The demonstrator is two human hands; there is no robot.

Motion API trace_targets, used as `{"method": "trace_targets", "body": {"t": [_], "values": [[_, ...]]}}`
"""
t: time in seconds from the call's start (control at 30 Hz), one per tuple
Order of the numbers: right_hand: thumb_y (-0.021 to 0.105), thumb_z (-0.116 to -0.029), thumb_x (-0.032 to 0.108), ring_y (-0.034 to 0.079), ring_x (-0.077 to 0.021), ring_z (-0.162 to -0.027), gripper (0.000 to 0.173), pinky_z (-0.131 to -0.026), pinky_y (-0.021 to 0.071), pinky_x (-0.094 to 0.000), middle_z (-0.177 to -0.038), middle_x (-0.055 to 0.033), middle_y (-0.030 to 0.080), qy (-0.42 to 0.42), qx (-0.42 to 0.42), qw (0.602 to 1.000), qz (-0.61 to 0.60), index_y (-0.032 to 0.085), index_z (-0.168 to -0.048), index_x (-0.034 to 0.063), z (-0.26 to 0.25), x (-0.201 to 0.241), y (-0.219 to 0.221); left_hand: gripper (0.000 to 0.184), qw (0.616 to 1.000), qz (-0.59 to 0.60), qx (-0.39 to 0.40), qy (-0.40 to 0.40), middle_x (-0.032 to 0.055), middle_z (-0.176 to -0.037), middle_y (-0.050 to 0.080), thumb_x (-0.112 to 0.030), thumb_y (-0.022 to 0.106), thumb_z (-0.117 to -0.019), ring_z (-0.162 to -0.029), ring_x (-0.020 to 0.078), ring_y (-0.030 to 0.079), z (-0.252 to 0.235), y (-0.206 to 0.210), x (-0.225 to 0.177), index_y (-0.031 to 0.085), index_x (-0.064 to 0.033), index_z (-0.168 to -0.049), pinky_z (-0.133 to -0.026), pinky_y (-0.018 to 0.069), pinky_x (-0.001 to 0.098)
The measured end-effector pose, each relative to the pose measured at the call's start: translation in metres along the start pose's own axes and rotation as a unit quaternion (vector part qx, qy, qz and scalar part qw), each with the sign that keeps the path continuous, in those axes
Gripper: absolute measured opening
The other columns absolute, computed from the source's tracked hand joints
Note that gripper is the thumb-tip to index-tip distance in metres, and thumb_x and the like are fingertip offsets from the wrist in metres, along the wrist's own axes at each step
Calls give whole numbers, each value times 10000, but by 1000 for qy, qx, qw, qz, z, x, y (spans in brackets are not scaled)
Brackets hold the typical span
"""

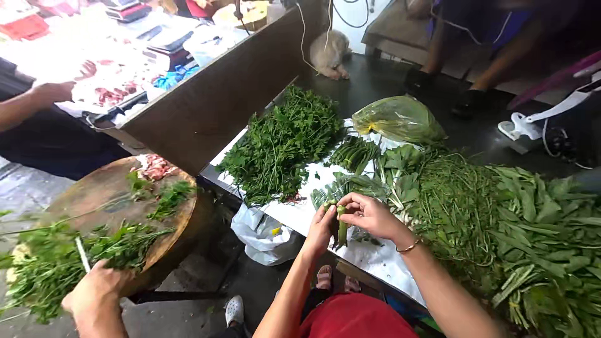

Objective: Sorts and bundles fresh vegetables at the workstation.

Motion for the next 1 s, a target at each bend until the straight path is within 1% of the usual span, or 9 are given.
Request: {"method": "trace_targets", "body": {"t": [0.17, 0.3, 0.5, 0.57, 0.63, 0.73, 0.8, 0.9, 1.0], "values": [[649, -964, 166, 662, -105, -939, 317, -820, 572, -248, -1160, -116, 652, 11, -31, 998, 60, 691, -1244, 24, -7, -14, 2, 404, 1000, 3, -10, -27, 91, -1068, 688, -240, 242, -1124, -948, 167, 697, 1, 2, 3, 456, 7, -1360, -844, 600, 366], [647, -944, 146, 686, -113, -923, 297, -827, 576, -256, -1122, -122, 703, 0, -97, 991, 91, 710, -1208, 25, -7, -25, 12, 422, 999, 10, -10, -28, 94, -1092, 676, -269, 232, -1123, -980, 166, 686, -1, 0, 10, 457, 6, -1349, -855, 595, 366], [648, -918, 60, 699, -163, -948, 244, -829, 596, -288, -1128, -155, 695, -8, -143, 983, 113, 735, -1138, -1, -11, -32, 19, 369, 999, -31, 10, -26, 96, -1131, 659, -190, 389, -1093, -979, 161, 691, 1, -2, 14, 384, 19, -1397, -857, 602, 354], [689, -932, 61, 688, -195, -943, 238, -839, 591, -328, -1120, -164, 681, -7, -121, 988, 99, 731, -1156, -9, -15, -33, 12, 350, 999, -44, 15, -16, 108, -1087, 682, -157, 431, -1074, -930, 173, 704, 0, -7, 12, 410, 33, -1367, -846, 604, 355], [714, -938, 82, 694, -187, -914, 267, -816, 605, -343, -1095, -141, 688, -6, -119, 992, 45, 706, -1191, -2, -16, -40, -3, 304, 999, -50, 10, -2, 84, -967, 694, -141, 435, -1064, -850, 178, 707, 0, -15, 8, 459, 14, -1324, -810, 611, 364], [651, -994, 102, 713, -170, -790, 226, -746, 632, -364, -1018, -116, 708, 24, -156, 987, 27, 679, -1201, 17, -14, -57, -29, 300, 999, -8, -52, 14, 50, -925, 700, -188, 360, -1089, -810, 176, 708, 0, -33, -10, 487, -61, -1329, -776, 618, 365], [646, -1004, 129, 725, -236, -869, 204, -833, 613, -438, -1050, -148, 725, 100, -128, 978, 131, 702, -1164, 16, -17, -82, -33, 322, 993, 44, -102, 38, 38, -918, 690, -240, 291, -1111, -802, 173, 704, -2, -53, -22, 508, -103, -1305, -764, 617, 367], [674, -980, 201, 669, -365, -1106, 282, -1004, 511, -561, -1157, -216, 701, 215, -8, 931, 295, 718, -1170, -3, -21, -133, -12, 385, 981, 116, -141, 70, 28, -913, 687, -324, 252, -1126, -808, 167, 694, -1, -76, -32, 573, -141, -1236, -757, 604, 366], [660, -970, 155, 598, -380, -1240, 338, -1076, 462, -534, -1297, -228, 630, 258, 23, 900, 351, 678, -1272, 3, -18, -160, 5, 412, 975, 148, -150, 75, 26, -890, 698, -345, 244, -1124, -783, 164, 703, 3, -77, -32, 601, -149, -1187, -731, 613, 361]]}}
Point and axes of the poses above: each hand's wrist, its own z-axis away from the middle knuckle, its own y-axis out of the palm, x = y × z, the point moved 3 cm from there along -z, towards the middle knuckle
